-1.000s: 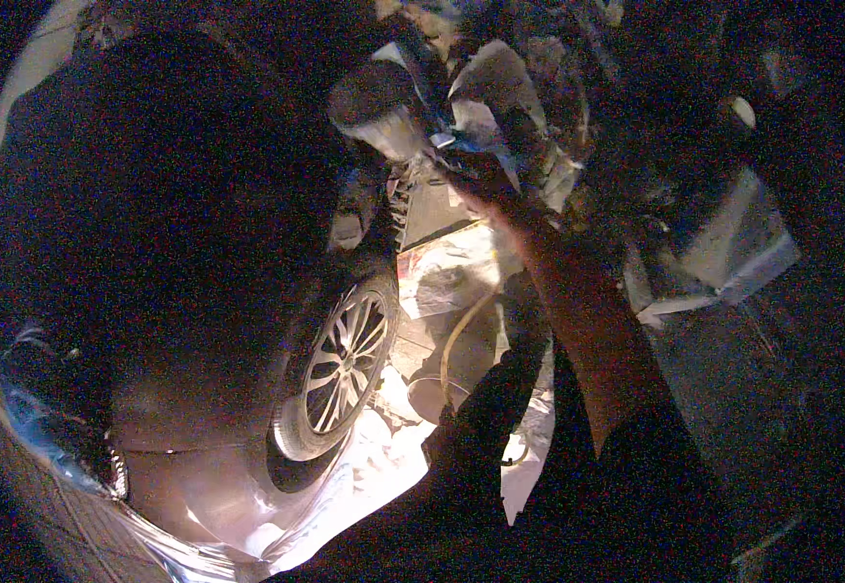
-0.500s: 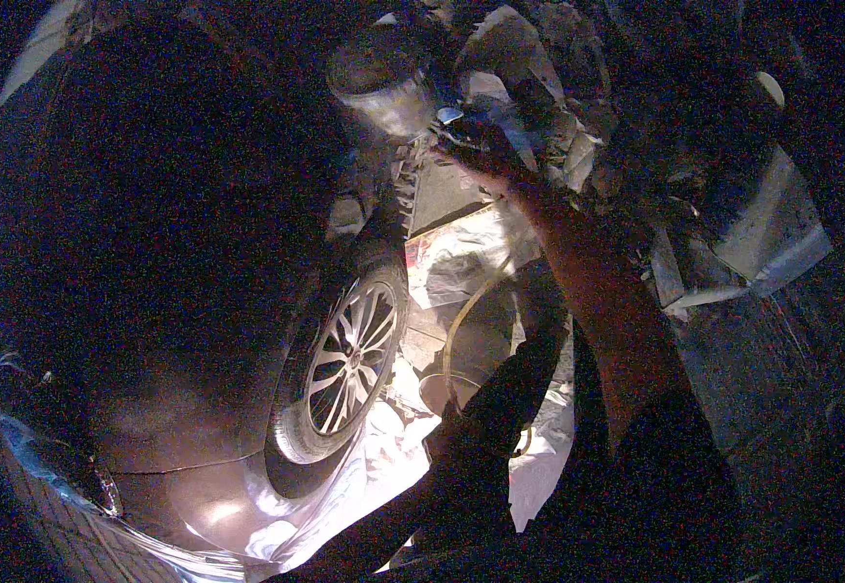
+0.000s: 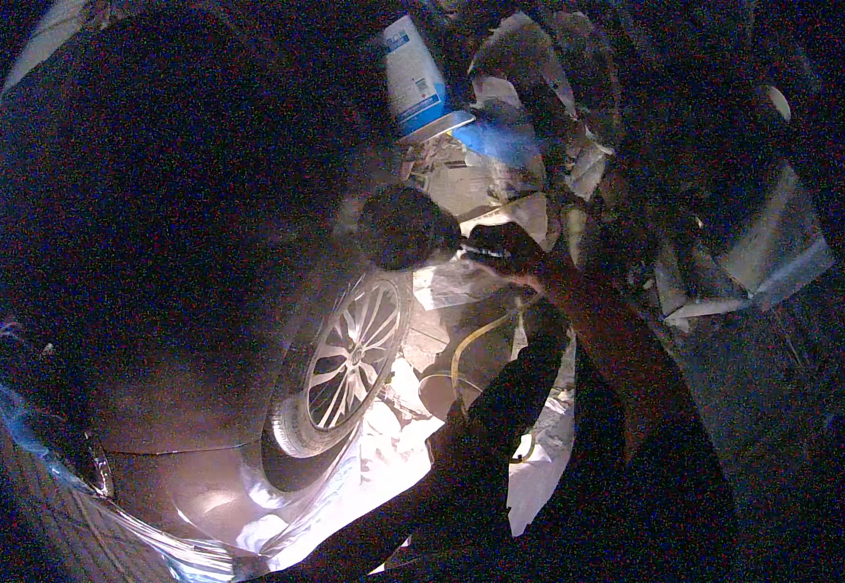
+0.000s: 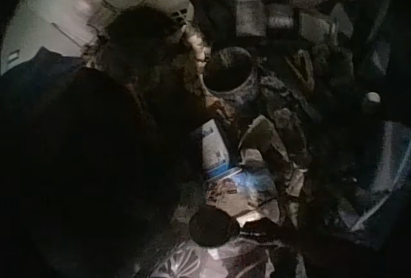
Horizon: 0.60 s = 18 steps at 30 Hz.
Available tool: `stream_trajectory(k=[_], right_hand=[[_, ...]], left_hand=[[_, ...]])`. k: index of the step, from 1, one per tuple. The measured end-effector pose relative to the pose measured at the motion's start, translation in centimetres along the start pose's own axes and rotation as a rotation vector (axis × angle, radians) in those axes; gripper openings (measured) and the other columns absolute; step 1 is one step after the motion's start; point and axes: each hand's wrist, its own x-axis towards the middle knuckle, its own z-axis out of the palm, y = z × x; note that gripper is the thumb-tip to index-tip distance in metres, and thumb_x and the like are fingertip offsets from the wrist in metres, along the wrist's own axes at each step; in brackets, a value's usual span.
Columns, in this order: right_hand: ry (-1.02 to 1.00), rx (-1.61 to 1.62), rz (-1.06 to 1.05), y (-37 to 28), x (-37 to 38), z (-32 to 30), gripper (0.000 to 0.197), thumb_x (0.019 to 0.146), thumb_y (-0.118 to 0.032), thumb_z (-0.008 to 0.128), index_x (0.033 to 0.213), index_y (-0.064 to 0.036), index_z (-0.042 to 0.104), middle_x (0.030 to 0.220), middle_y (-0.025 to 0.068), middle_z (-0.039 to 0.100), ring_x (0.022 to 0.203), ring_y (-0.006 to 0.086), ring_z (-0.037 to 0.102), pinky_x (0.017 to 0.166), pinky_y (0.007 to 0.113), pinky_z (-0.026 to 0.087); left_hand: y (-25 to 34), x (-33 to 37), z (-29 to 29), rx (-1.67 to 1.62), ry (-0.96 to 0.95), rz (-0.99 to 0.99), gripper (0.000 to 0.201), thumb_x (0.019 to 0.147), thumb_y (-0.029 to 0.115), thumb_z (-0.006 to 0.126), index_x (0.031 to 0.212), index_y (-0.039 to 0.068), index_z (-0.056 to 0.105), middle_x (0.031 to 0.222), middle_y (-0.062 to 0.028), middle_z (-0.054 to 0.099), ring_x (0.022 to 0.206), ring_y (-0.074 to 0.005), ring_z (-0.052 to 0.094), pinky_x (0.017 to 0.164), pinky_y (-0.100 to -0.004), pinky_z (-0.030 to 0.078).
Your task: The person uses a spray gun to apply paint to a car's body panels in a cluttered workshop. They move around the vehicle, refilling the spray gun from a paint can and applying coats to the hood, side, and rear sections.
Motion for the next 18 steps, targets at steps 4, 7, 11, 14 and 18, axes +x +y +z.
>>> stream_trajectory(k=[4, 7, 11, 14, 18], right_hand=[[-0.132, 0.103, 0.066, -1.4, 0.2, -0.8, 0.018, 0.094, -0.016, 0.079, 0.102, -0.0019, 0.073, 0.09, 0.0117, 0.073, 0.082, 0.0219, 0.071, 0.077, 0.039, 0.055], [-0.04, 0.027, -0.045, -0.2, 1.9, -2.2, 0.02, 0.094, -0.019, 0.08, 0.106, -0.0038, 0.074, 0.095, 0.0106, 0.074, 0.087, 0.023, 0.071, 0.078, 0.039, 0.056], [0.157, -0.052, 0.061, 0.3, 5.6, -5.0, 0.027, 0.094, -0.028, 0.082, 0.111, -0.0075, 0.077, 0.098, 0.012, 0.078, 0.086, 0.03, 0.075, 0.074, 0.044, 0.06], [0.222, 0.038, 0.1, -2.4, 8.8, -6.5, 0.017, 0.097, -0.016, 0.079, 0.105, -0.0032, 0.071, 0.09, 0.009, 0.072, 0.082, 0.0148, 0.065, 0.075, 0.035, 0.053], [0.365, -0.05, 0.037, -2.8, 9.0, -6.3, 0.021, 0.097, -0.015, 0.078, 0.114, -0.0041, 0.073, 0.099, 0.0119, 0.077, 0.091, 0.0179, 0.072, 0.078, 0.035, 0.056]], left_hand=[[0.6, 0.2, 0.1, 0.056, -0.02, -0.046, 0.067, 0.098, 0.038, 0.058, 0.153, 0.005, 0.041, 0.106, -0.0278, 0.075, 0.095, -0.0463, 0.075, 0.085, -0.0578, 0.058], [0.8, -0.5, 0.3, 0.036, 0.026, 0.051, 0.065, 0.099, 0.038, 0.058, 0.152, 0.004, 0.042, 0.104, -0.0287, 0.075, 0.092, -0.0477, 0.075, 0.084, -0.0585, 0.058], [0.8, -0.4, 1.4, -0.01, 0.06, 0.058, 0.067, 0.099, 0.039, 0.059, 0.153, 0.004, 0.04, 0.102, -0.0289, 0.075, 0.091, -0.0483, 0.074, 0.082, -0.0584, 0.058], [-0.8, -0.1, 2.7, -0.071, 0.076, 0.087, 0.068, 0.099, 0.04, 0.059, 0.153, 0.004, 0.04, 0.103, -0.0296, 0.075, 0.092, -0.0482, 0.074, 0.083, -0.058, 0.058], [-1.3, 0.1, 2.8, -0.146, 0.021, 0.039, 0.067, 0.099, 0.04, 0.059, 0.153, 0.003, 0.041, 0.103, -0.031, 0.074, 0.095, -0.0485, 0.074, 0.085, -0.058, 0.058]])
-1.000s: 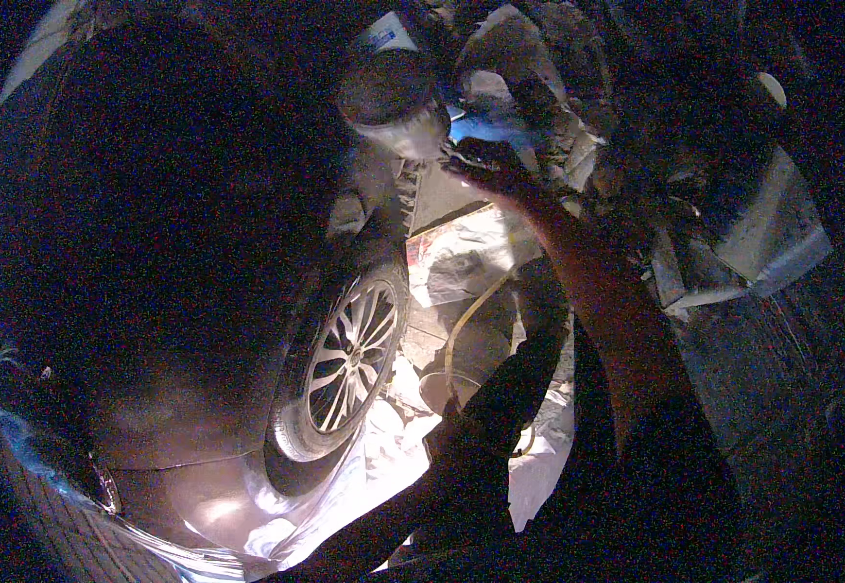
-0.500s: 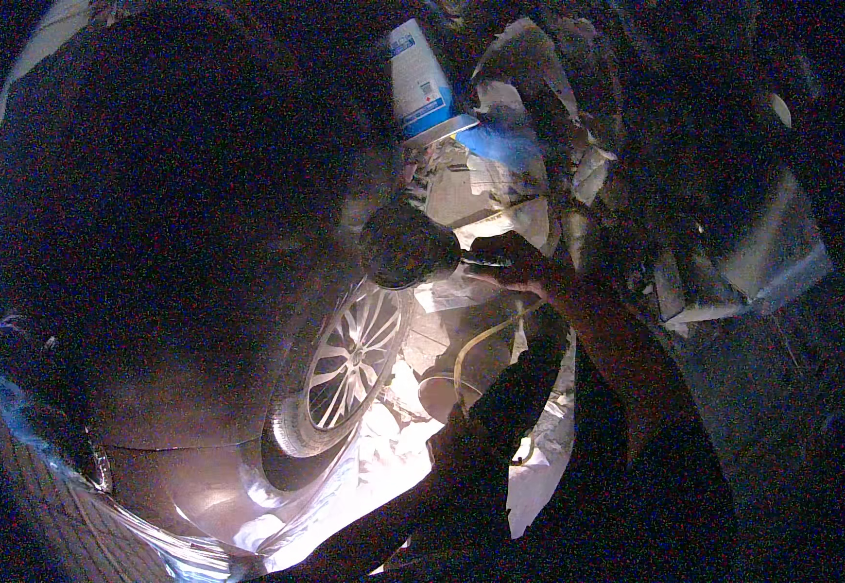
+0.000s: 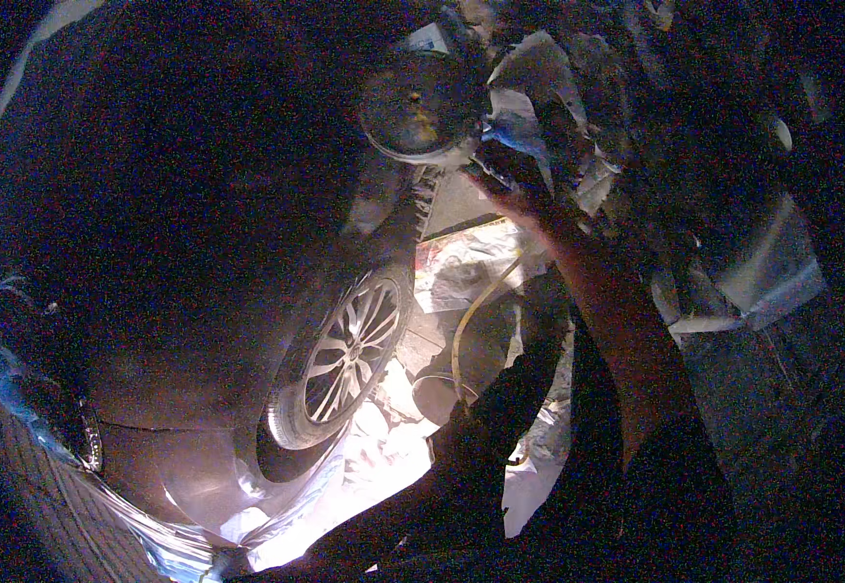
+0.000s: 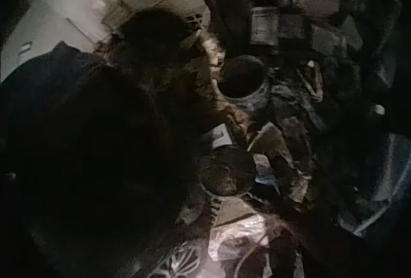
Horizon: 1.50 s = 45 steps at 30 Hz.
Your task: The person uses a spray gun to apply paint to a car's body panels in a cluttered workshop. They move around the vehicle, refilling the spray gun from a paint can and applying coats to the hood, side, and rear sections.
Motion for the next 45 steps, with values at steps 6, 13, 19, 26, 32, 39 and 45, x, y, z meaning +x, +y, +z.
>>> stream_trajectory(k=[6, 13, 19, 26, 32, 39, 45], right_hand=[[-0.2, 0.003, -0.131, -1.8, -5.6, 1.3, 0.02, 0.095, -0.022, 0.079, 0.097, -0.0051, 0.07, 0.086, 0.011, 0.069, 0.072, 0.0308, 0.068, 0.063, 0.039, 0.053], [-0.508, 0.147, -0.132, -2.5, -8.4, 1.9, 0.02, 0.09, -0.022, 0.081, 0.101, -0.0085, 0.071, 0.085, 0.0104, 0.067, 0.073, 0.0327, 0.067, 0.067, 0.039, 0.056], [-0.37, -0.05, -0.167, -4.5, -2.4, 0.0, 0.021, 0.091, -0.019, 0.08, 0.109, -0.008, 0.074, 0.095, 0.013, 0.072, 0.086, 0.0338, 0.072, 0.076, 0.04, 0.059], [-0.055, -0.176, -0.285, -6.9, -1.1, 0.5, 0.025, 0.087, -0.011, 0.083, 0.108, -0.0039, 0.071, 0.098, 0.0155, 0.073, 0.084, 0.0346, 0.072, 0.074, 0.039, 0.058], [-0.387, -0.044, 0.01, -5.2, -6.6, 0.8, 0.026, 0.084, -0.013, 0.084, 0.106, -0.0068, 0.071, 0.101, 0.013, 0.073, 0.088, 0.0305, 0.074, 0.077, 0.037, 0.059], [-0.762, 0.028, 0.201, -9.7, -7.3, 0.7, 0.035, 0.085, -0.029, 0.086, 0.115, -0.0129, 0.074, 0.106, 0.0092, 0.076, 0.094, 0.0299, 0.075, 0.084, 0.038, 0.062], [-0.545, -0.155, -0.09, -8.9, -0.7, -0.7, 0.037, 0.087, -0.018, 0.087, 0.119, -0.0065, 0.074, 0.108, 0.0117, 0.077, 0.1, 0.0256, 0.076, 0.088, 0.037, 0.06]], left_hand=[[2.6, -1.1, -2.1, 0.132, -0.034, -0.028, 0.065, 0.099, 0.038, 0.058, 0.151, 0.002, 0.041, 0.104, -0.0318, 0.074, 0.095, -0.0485, 0.074, 0.086, -0.0582, 0.058], [1.7, -0.3, -1.4, 0.223, -0.069, 0.039, 0.058, 0.099, 0.035, 0.057, 0.144, 0.001, 0.046, 0.102, -0.031, 0.074, 0.096, -0.0497, 0.074, 0.085, -0.0602, 0.058], [2.3, -1.4, -2.2, 0.076, -0.07, -0.013, 0.054, 0.1, 0.035, 0.055, 0.141, 0.001, 0.046, 0.1, -0.0302, 0.074, 0.095, -0.0477, 0.074, 0.082, -0.0604, 0.058], [0.2, -0.6, 0.1, 0.077, -0.038, -0.009, 0.053, 0.1, 0.036, 0.056, 0.14, 0.004, 0.046, 0.1, -0.0283, 0.075, 0.093, -0.0467, 0.075, 0.081, -0.0603, 0.058], [1.0, -1.4, -1.1, 0.058, -0.024, -0.004, 0.051, 0.1, 0.037, 0.056, 0.14, 0.006, 0.047, 0.099, -0.0267, 0.075, 0.093, -0.0461, 0.075, 0.08, -0.0601, 0.058], [1.8, -2.5, -2.0, 0.026, 0.038, 0.0, 0.047, 0.1, 0.036, 0.056, 0.139, 0.011, 0.049, 0.096, -0.0247, 0.075, 0.089, -0.0452, 0.075, 0.076, -0.0599, 0.058], [0.0, -1.3, -0.1, 0.02, 0.085, 0.051, 0.043, 0.1, 0.037, 0.058, 0.135, 0.012, 0.052, 0.089, -0.0232, 0.075, 0.082, -0.0458, 0.075, 0.069, -0.06, 0.059]])
